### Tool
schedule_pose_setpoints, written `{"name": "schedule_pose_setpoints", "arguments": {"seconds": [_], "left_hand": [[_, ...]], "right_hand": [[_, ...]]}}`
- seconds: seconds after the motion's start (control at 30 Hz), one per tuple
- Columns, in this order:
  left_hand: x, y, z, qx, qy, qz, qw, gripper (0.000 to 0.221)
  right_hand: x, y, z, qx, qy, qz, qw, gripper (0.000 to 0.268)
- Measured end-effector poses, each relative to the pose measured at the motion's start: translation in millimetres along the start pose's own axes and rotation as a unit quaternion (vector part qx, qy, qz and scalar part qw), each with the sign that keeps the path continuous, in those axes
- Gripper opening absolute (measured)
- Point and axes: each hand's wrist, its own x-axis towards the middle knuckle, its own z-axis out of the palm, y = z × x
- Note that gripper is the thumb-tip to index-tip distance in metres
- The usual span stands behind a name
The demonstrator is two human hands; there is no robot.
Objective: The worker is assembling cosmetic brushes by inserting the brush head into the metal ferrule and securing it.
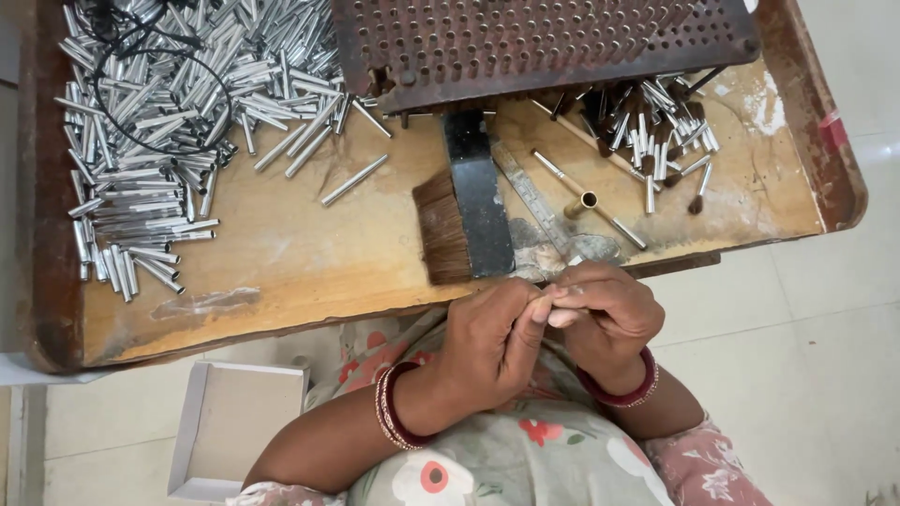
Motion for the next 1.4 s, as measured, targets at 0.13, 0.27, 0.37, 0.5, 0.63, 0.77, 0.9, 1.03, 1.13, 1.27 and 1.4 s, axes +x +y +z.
{"name": "schedule_pose_setpoints", "arguments": {"seconds": [0.13,0.27,0.37,0.5,0.63,0.77,0.9,1.03,1.13,1.27,1.4], "left_hand": [[18.4,-9.7,-12.6,0.044,0.044,0.002,0.998,0.013],[64.0,-5.4,-15.1,0.180,0.067,0.023,0.981,0.055],[81.2,-22.2,5.9,0.244,0.025,0.115,0.963,0.082],[88.4,-57.1,38.3,0.344,-0.095,0.034,0.933,0.077],[91.4,-61.8,40.7,0.357,-0.192,-0.036,0.913,0.083],[89.2,-66.3,41.4,0.332,-0.162,0.017,0.929,0.087],[88.9,-61.5,38.6,0.343,-0.173,0.010,0.923,0.085],[88.8,-31.7,18.4,0.307,-0.154,-0.013,0.939,0.086],[79.5,-8.5,-6.0,0.312,-0.060,0.068,0.946,0.081],[68.8,11.3,-34.3,0.241,-0.054,0.070,0.966,0.081],[49.1,15.0,-52.5,0.200,0.024,0.077,0.976,0.054]], "right_hand": [[13.4,5.0,-15.2,-0.063,0.112,-0.012,0.992,0.015],[38.6,15.2,-44.8,-0.157,0.126,0.088,0.975,0.012],[52.8,17.0,-46.8,-0.208,0.072,0.101,0.970,0.010],[64.3,12.5,-45.4,-0.238,0.016,0.144,0.960,0.009],[75.5,5.8,-49.6,-0.268,-0.010,0.144,0.952,0.006],[87.3,0.8,-54.5,-0.348,-0.081,0.122,0.926,0.006],[91.9,-5.2,-60.3,-0.353,-0.131,0.154,0.913,0.013],[85.1,-13.6,-60.4,-0.330,-0.176,0.028,0.927,0.059],[69.2,-12.3,-54.1,-0.458,-0.157,-0.056,0.873,0.083],[61.0,-5.7,-52.1,-0.513,-0.132,-0.063,0.846,0.084],[64.4,7.0,-46.5,-0.440,-0.075,0.018,0.894,0.058]]}}
